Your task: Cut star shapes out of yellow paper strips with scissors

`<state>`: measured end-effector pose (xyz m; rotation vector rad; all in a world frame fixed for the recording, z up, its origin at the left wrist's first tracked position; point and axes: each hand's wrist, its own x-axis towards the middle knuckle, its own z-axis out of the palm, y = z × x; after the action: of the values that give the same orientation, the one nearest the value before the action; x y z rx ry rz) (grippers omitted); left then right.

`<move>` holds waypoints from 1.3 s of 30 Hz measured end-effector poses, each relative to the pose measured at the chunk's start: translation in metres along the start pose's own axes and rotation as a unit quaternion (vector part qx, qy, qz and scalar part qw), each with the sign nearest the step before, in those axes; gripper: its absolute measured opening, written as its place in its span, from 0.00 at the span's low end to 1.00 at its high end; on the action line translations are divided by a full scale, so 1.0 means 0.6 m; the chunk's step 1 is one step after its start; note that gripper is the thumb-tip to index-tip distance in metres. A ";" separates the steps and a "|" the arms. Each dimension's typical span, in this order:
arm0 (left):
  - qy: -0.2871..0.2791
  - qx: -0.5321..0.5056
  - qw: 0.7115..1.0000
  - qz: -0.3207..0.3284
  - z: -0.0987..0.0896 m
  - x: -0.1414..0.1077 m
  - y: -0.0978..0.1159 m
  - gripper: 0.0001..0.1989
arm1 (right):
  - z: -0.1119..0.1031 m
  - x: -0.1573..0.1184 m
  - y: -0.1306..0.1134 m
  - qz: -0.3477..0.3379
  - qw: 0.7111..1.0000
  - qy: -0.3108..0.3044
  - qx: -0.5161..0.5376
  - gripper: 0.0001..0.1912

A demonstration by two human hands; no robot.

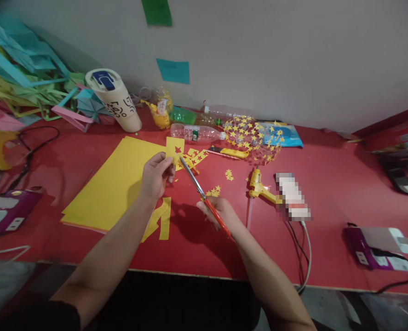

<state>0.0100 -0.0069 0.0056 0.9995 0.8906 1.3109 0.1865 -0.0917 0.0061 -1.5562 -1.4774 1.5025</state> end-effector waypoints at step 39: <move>-0.072 0.045 0.996 -0.021 -0.013 0.008 0.003 0.07 | -0.010 0.014 0.017 -0.026 0.998 -0.065 -0.011 0.26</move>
<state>0.0027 -0.0017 0.0047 1.1250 0.8620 1.1577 0.1937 -0.0849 -0.0046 -1.4455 -1.5984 1.5890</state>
